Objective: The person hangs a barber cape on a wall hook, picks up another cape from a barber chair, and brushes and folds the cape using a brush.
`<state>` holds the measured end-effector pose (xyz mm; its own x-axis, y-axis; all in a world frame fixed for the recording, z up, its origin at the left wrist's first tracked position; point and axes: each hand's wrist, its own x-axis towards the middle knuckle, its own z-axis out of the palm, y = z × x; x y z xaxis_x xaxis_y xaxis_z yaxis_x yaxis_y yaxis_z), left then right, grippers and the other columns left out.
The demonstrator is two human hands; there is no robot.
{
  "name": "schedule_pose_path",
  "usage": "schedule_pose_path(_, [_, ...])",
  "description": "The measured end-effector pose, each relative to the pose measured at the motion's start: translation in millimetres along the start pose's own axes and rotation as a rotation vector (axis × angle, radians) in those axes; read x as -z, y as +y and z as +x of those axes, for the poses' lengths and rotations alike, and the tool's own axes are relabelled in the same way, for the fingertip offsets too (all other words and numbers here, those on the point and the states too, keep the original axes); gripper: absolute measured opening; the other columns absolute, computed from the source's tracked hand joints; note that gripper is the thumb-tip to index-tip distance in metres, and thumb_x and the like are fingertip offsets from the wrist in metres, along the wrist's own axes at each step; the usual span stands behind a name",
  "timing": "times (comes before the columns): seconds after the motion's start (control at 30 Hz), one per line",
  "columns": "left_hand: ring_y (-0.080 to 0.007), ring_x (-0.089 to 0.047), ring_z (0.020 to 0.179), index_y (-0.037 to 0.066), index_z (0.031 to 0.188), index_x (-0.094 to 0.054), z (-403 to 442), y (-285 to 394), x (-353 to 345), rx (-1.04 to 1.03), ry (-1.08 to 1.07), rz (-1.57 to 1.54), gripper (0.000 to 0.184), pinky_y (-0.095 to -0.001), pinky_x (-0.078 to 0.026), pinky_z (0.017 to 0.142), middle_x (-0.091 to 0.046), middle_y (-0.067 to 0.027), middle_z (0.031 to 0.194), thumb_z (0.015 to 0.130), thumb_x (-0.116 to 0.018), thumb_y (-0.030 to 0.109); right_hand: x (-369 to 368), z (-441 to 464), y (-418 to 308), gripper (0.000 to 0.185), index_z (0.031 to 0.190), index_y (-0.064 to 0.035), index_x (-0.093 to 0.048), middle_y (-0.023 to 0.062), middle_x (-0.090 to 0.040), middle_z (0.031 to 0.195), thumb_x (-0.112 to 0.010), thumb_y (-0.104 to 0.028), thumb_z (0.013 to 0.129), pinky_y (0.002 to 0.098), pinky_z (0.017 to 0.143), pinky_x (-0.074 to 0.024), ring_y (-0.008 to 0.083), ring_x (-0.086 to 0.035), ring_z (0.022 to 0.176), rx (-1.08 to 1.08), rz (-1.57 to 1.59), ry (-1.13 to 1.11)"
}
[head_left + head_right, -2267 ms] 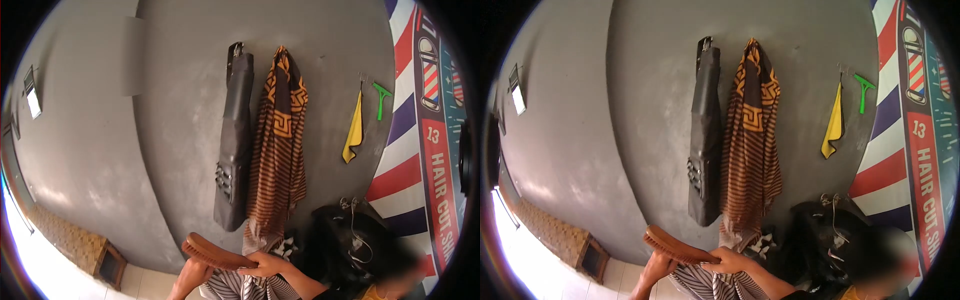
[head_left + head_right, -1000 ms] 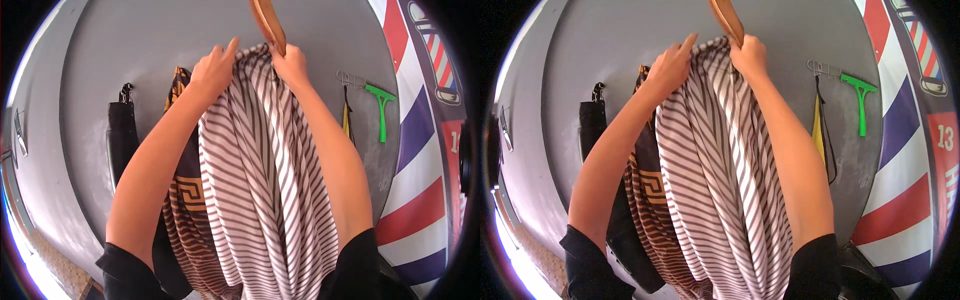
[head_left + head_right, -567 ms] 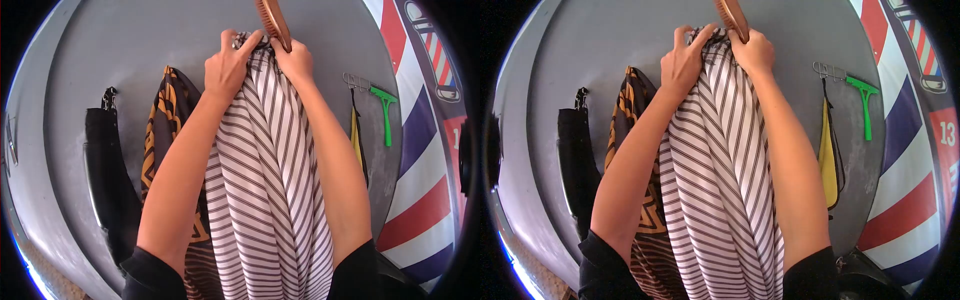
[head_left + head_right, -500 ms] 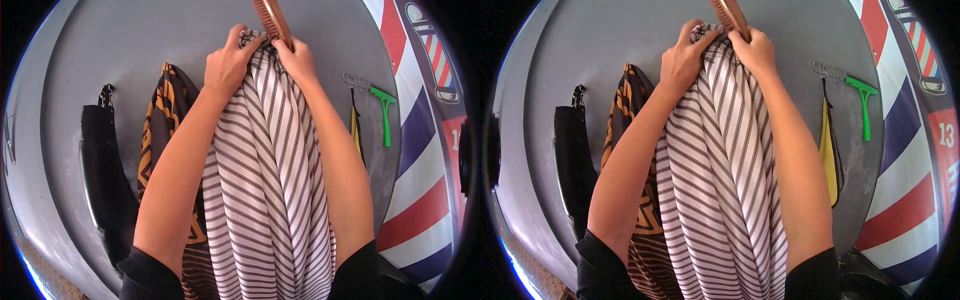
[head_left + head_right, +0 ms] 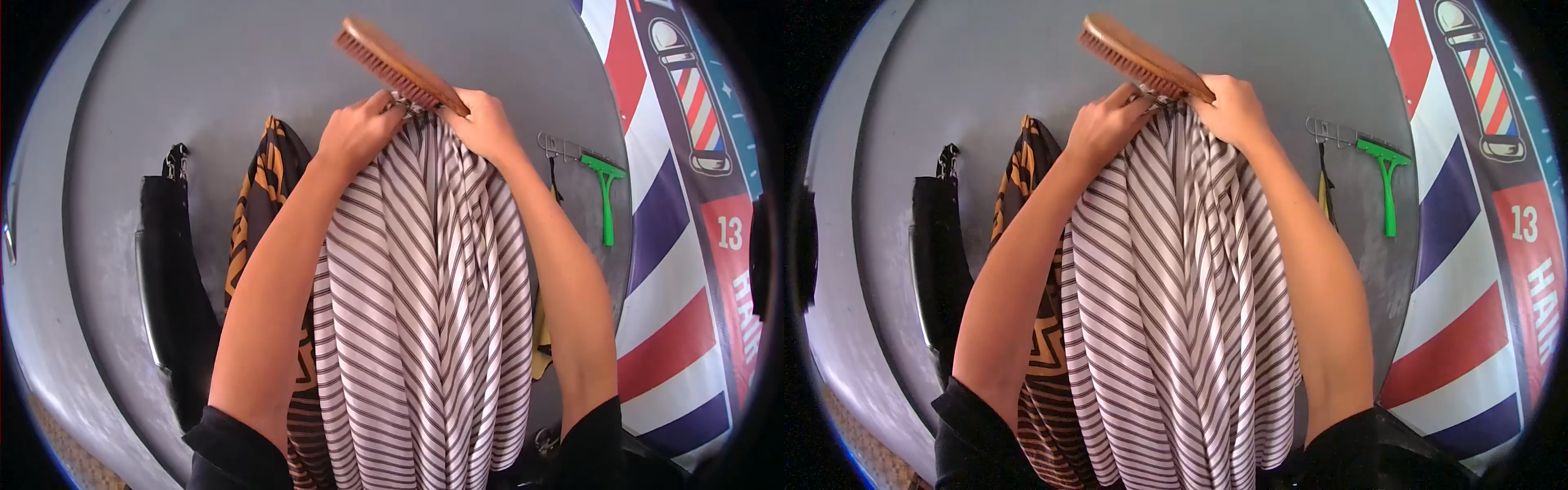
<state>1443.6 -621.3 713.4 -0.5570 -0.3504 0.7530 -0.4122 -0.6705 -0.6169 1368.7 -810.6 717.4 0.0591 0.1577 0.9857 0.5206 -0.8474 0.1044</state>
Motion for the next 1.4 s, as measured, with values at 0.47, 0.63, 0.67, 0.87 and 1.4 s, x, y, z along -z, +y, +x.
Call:
schedule_pose_path(0.47, [-0.0232,-0.060,0.058,0.022,0.102,-0.063,-1.6,5.7,-16.3,0.181,0.050,0.158,0.024,-0.0351,-0.050,0.049,-0.059,-0.0025,0.076,0.079,-0.057,0.016,-41.4,9.2,-9.6,0.039,0.096,-0.0048,-0.065,0.0185,-0.065,0.091,-0.057,-0.038,0.076,0.0427,0.078,-0.0481,0.0356,-0.061,0.089,-0.460,-0.099,0.101])
schedule_pose_path(0.63, [-0.0290,-0.061,0.055,0.009,0.075,-0.057,1.9,36.3,-25.4,0.402,0.166,0.112,0.007,-0.0393,-0.049,0.047,-0.058,-0.0091,0.068,0.078,-0.054,0.015,-36.5,-0.3,-12.5,0.042,0.096,0.0002,-0.063,0.0217,-0.063,0.096,-0.055,-0.036,0.078,0.0417,0.082,-0.0468,0.0365,-0.060,0.093,-0.462,-0.107,0.007])
schedule_pose_path(0.67, [-0.0295,-0.061,0.056,0.008,0.076,-0.057,1.1,39.8,-24.7,0.441,0.155,0.087,0.007,-0.0397,-0.049,0.048,-0.059,-0.0099,0.068,0.078,-0.054,0.015,-34.8,-1.0,-12.9,0.042,0.097,0.0005,-0.063,0.0223,-0.063,0.097,-0.054,-0.036,0.078,0.0416,0.082,-0.0465,0.0369,-0.060,0.094,-0.481,-0.077,-0.024])
schedule_pose_path(0.87, [-0.0398,-0.058,0.072,0.006,0.084,-0.061,-1.7,56.8,4.9,0.804,-0.042,-0.301,0.031,-0.0469,-0.047,0.066,-0.062,-0.0175,0.076,0.088,-0.048,0.034,-43.3,-7.9,-4.1,0.044,0.102,0.0046,-0.060,0.0262,-0.061,0.099,-0.051,-0.033,0.080,0.0410,0.086,-0.0441,0.0383,-0.058,0.099,-0.491,0.124,-0.082])
schedule_pose_path(1.4, [-0.0301,-0.058,0.058,-0.005,0.098,-0.046,-61.3,131.0,25.4,0.695,-0.138,-0.206,0.061,-0.0379,-0.051,0.050,-0.050,-0.0156,0.087,0.064,-0.066,0.042,-48.9,-145.7,-7.6,0.037,0.108,-0.0021,-0.047,0.0244,-0.059,0.094,-0.035,-0.034,0.093,0.0417,0.076,-0.0440,0.0410,-0.056,0.093,-0.455,0.303,-0.193])
